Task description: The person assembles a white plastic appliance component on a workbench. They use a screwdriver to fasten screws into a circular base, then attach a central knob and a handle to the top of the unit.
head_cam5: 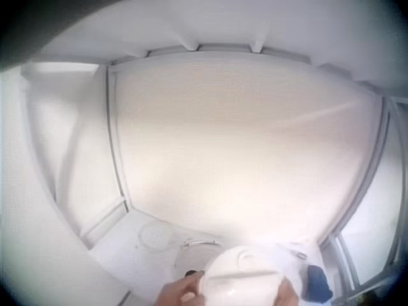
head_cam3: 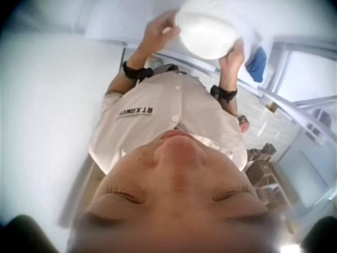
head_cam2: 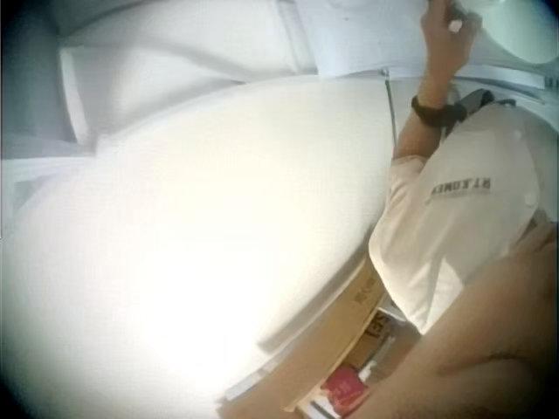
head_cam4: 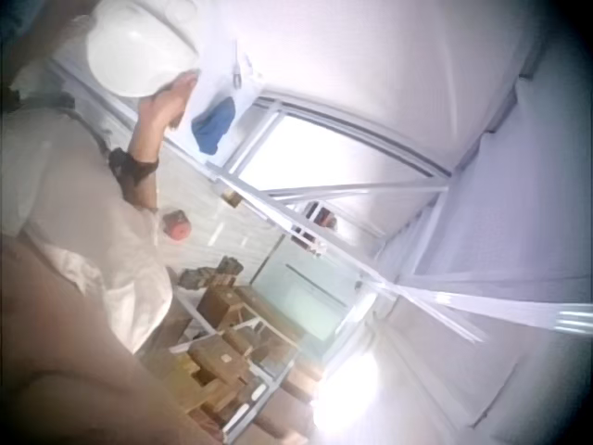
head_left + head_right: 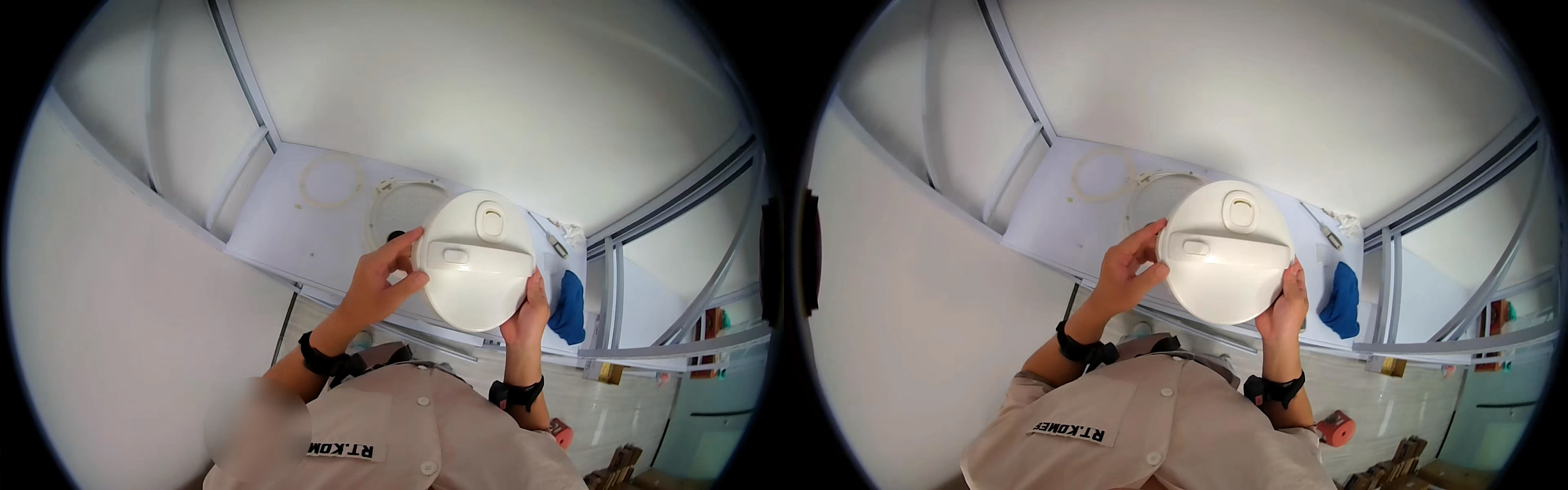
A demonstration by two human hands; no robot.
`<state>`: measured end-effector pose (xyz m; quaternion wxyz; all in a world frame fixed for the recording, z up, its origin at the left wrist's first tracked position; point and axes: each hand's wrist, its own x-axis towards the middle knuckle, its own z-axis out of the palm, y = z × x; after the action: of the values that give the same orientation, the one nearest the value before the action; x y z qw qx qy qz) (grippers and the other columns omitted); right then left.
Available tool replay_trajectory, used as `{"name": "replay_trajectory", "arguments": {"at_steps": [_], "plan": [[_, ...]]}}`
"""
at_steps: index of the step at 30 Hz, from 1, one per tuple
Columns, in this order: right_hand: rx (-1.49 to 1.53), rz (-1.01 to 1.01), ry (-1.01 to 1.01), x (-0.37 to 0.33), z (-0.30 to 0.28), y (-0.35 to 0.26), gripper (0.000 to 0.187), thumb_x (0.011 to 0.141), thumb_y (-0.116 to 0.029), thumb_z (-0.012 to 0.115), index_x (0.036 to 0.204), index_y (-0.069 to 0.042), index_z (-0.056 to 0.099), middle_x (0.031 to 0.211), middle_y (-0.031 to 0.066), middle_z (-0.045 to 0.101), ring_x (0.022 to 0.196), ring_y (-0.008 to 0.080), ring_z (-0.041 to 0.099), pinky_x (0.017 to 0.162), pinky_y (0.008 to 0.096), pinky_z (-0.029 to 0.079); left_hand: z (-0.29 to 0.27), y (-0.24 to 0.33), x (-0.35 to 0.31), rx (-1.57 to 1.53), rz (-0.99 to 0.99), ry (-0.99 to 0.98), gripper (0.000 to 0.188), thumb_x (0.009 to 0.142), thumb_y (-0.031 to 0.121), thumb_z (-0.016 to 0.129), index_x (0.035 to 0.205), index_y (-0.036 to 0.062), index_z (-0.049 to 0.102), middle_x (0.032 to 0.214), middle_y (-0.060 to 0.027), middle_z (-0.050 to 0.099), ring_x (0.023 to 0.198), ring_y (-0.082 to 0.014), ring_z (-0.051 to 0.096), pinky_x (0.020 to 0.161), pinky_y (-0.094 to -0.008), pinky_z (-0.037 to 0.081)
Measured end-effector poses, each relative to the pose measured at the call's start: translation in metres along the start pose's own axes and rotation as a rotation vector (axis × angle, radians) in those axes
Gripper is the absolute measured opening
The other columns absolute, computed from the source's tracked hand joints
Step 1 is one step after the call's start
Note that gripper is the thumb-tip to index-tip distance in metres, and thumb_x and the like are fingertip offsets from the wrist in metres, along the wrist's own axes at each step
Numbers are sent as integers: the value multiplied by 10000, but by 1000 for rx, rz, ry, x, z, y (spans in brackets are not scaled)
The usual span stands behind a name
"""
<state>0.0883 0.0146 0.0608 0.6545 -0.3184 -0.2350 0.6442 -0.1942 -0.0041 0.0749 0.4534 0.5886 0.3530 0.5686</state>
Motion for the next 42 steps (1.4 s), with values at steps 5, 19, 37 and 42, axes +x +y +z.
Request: {"name": "replay_trajectory", "arguments": {"at_steps": [5,19,37,42], "plan": [[-38,51,42,-6,26,28,471,1148,-281,363,1515,-3,460,1493,173,572,1345,316,584,1131,451,492,-44,-7,25,-55,96,-93,801,882,59,833,1587,56,453,1104,-46,756,872,-132,678,893,-313,554],[-59,129,300,-26,46,52,456,1141,-293,408,1443,34,504,1373,171,634,1247,280,631,1086,417,506,-73,-21,47,-344,-107,-246,601,1048,50,634,1602,2,406,1266,-87,692,1073,-137,651,978,-338,544],[-327,-334,-35,-34,96,33,562,1032,-127,639,1538,-18,419,1417,137,607,1315,237,586,1102,394,492,-105,-40,49,-445,-564,-98,431,1053,265,642,1392,55,479,1236,-94,688,1044,-192,720,882,-388,614],[-91,-142,-137,-21,81,17,529,1035,-139,641,1517,-15,458,1421,149,614,1283,240,618,1071,384,524,-122,-26,48,-263,-263,-454,541,1005,148,657,1478,70,406,1223,-113,685,1038,-178,705,838,-363,616]]}}
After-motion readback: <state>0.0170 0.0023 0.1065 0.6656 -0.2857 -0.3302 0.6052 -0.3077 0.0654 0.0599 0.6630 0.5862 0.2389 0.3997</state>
